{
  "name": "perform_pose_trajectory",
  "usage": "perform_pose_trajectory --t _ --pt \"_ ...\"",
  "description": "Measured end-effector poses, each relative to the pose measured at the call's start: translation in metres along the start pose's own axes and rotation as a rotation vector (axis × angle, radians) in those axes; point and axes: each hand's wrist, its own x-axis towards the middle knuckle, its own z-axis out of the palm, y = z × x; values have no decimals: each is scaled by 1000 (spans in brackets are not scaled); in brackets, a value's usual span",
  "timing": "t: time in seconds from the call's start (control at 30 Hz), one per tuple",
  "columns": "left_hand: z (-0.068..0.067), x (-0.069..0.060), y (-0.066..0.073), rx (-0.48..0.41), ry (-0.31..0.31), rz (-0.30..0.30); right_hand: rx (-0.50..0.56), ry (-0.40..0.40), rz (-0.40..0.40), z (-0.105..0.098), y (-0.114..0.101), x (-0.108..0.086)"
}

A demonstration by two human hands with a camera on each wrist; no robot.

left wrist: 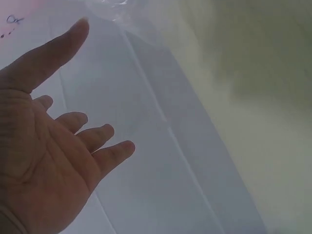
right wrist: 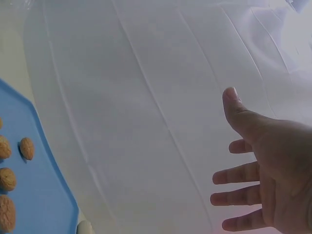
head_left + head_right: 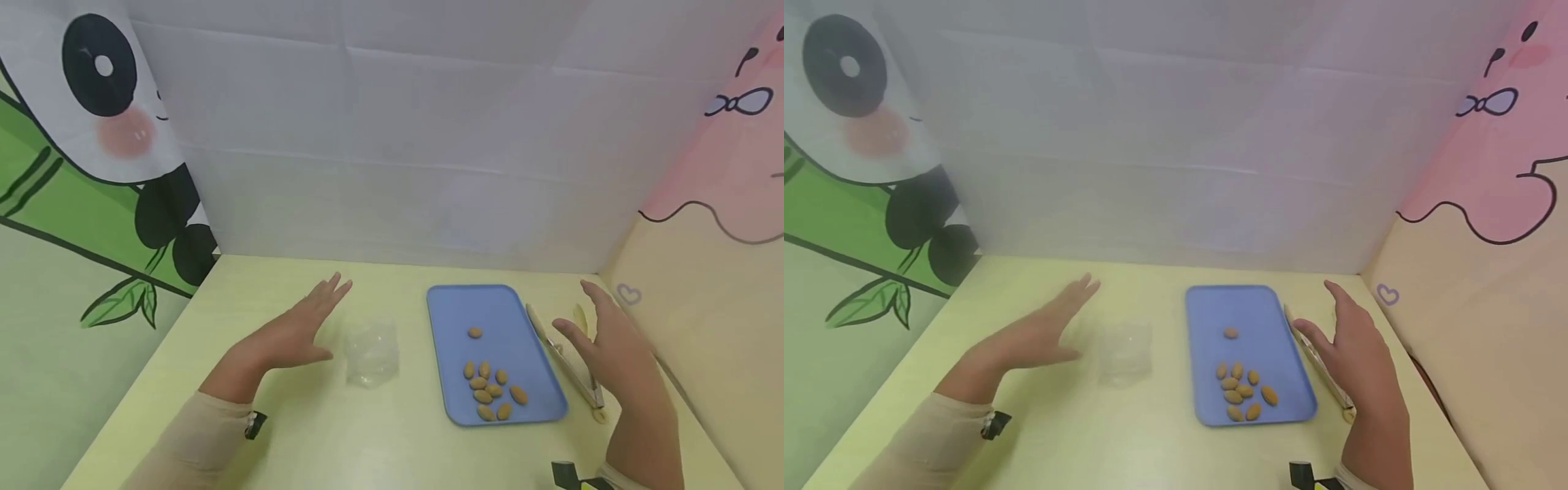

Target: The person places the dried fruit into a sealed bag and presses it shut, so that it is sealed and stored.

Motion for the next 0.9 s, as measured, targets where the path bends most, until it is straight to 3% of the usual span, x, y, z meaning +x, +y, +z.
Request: perform_pose_trajectory --t 0.23,0.4,0.53,0.63,0.73,0.83,0.9 --pt "19 19 4 276 -81 132 21 -41 42 -8 17 0" --pt "30 32 13 404 -97 255 15 -101 86 -9 26 -2" --pt "37 39 21 479 -147 319 -1 -169 125 -9 34 -5" --pt "41 41 25 489 -184 345 -14 -206 142 -8 42 -6" --pt "43 42 29 444 -215 345 -27 -237 164 -8 51 -5" --pt "46 43 29 369 -218 310 -48 -257 186 -6 62 -4" --pt "48 45 27 306 -216 257 -58 -265 197 -3 69 -4"
